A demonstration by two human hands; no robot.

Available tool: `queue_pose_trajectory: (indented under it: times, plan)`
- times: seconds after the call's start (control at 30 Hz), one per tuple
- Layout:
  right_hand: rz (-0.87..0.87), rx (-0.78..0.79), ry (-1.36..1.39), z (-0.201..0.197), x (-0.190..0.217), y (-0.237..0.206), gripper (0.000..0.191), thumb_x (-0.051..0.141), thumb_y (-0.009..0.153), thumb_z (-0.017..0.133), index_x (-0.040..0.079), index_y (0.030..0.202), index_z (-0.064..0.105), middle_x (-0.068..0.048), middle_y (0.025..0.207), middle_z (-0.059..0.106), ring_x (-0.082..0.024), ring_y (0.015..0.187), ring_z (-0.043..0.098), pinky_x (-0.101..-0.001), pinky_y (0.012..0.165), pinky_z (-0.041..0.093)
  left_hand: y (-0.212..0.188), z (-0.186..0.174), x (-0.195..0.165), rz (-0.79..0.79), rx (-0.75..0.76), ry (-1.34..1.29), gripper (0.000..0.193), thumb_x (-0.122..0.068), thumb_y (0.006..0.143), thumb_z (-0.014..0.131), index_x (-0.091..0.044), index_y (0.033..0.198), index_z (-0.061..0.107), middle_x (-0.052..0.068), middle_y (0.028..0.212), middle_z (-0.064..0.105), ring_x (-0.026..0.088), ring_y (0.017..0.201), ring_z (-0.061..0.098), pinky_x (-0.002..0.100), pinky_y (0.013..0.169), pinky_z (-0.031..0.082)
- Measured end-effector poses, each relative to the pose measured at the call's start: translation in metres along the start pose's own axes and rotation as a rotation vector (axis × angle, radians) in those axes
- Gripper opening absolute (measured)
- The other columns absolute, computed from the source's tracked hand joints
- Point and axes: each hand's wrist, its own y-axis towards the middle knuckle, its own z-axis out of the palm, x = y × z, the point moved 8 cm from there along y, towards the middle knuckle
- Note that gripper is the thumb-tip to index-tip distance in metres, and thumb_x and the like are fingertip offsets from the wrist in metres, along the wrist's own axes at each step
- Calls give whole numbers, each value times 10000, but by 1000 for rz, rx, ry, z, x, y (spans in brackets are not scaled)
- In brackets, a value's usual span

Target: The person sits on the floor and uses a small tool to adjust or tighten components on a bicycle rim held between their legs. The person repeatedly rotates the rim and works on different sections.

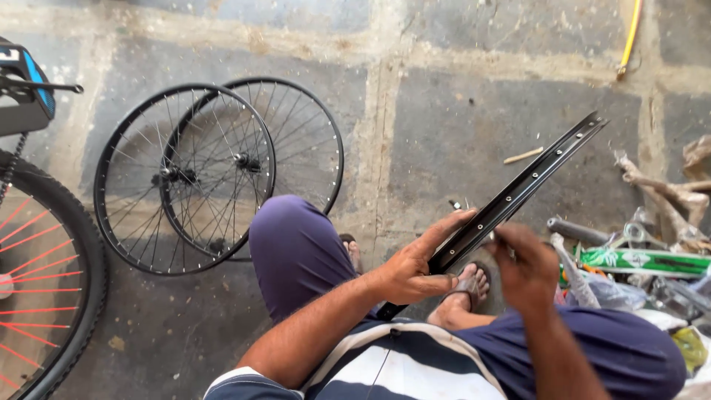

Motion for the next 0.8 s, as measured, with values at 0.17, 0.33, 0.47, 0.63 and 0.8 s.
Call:
queue_pose_trajectory:
  times: [0.17,0.33,0.47,0.63,0.8]
  plan:
    - [125,47,385,12,-46,2,205,-41,1002,664,15,1199,686,-72,1116,690,-142,977,659,-258,835,564,-9,-1,8,27,-26,65,907,-145,906,723,-160,1669,232,218,1777,92,372,1668,137,490,1341,225]
    - [177,-67,679,22,-64,-9,185,59,1101,605,21,1266,680,-78,1115,725,-130,1000,673,-268,902,551,-10,1,9,59,-51,223,993,-135,886,674,-111,1700,106,232,1778,124,397,1688,127,491,1362,183]
    - [425,201,807,27,-65,5,286,74,1092,568,-81,1295,697,-134,1093,735,-188,1029,686,-299,943,524,-9,4,13,18,-42,232,1126,-113,830,660,-72,1681,-75,291,1742,93,424,1653,108,492,1343,149]
    - [223,260,583,30,-20,26,313,-29,874,718,-29,1174,626,-110,1220,727,-170,1064,724,-314,894,601,-10,2,15,-33,-44,190,1115,-122,857,671,-65,1688,-71,300,1739,139,420,1657,153,479,1334,179]
    - [-480,-267,-423,21,56,17,311,-70,867,824,39,913,536,-93,1156,746,-185,984,716,-378,794,575,-8,7,15,-29,-31,111,1125,-107,813,644,-60,1688,-62,285,1741,161,410,1642,193,459,1319,213]
